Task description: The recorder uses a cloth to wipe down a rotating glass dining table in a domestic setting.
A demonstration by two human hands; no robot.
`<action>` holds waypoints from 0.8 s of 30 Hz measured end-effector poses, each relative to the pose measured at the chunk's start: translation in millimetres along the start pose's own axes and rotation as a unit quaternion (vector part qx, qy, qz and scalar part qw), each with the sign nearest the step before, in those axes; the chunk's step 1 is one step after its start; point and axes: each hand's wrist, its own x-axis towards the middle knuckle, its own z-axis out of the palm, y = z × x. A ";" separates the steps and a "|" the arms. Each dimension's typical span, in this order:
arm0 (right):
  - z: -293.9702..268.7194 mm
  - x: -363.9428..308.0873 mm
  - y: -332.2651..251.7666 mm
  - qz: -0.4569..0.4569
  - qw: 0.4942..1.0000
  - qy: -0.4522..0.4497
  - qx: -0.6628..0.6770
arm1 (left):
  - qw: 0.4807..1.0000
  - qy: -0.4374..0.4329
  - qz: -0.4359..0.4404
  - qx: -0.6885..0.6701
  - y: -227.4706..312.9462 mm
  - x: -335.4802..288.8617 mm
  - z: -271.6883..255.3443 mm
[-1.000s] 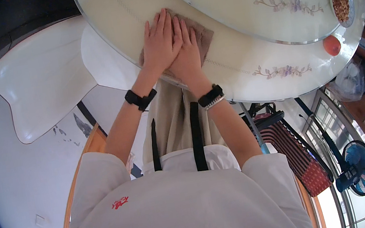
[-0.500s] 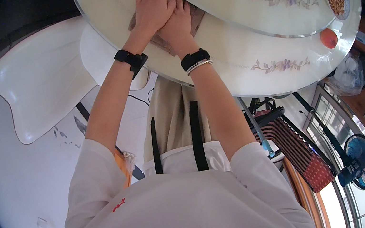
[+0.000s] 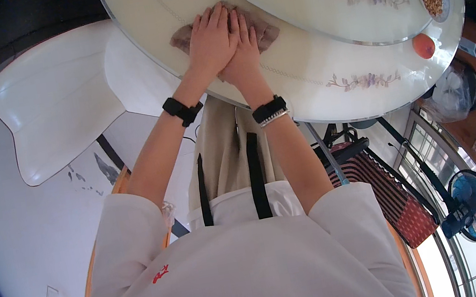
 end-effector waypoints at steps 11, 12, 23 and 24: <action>2.3 -20.4 -8.1 0.046 0.999 -0.006 0.013 | 0.995 -0.048 -0.028 0.077 23.0 -9.6 3.4; 2.5 -17.3 -6.6 0.047 0.999 -0.009 0.011 | 0.995 -0.050 -0.026 0.077 26.7 -6.2 4.9; 8.1 36.8 3.1 0.055 0.997 -0.055 0.017 | 0.975 -0.052 -0.079 0.199 19.2 49.3 8.2; 12.0 40.3 6.5 0.048 0.998 -0.022 0.026 | 0.976 -0.051 -0.077 0.200 18.6 53.0 8.8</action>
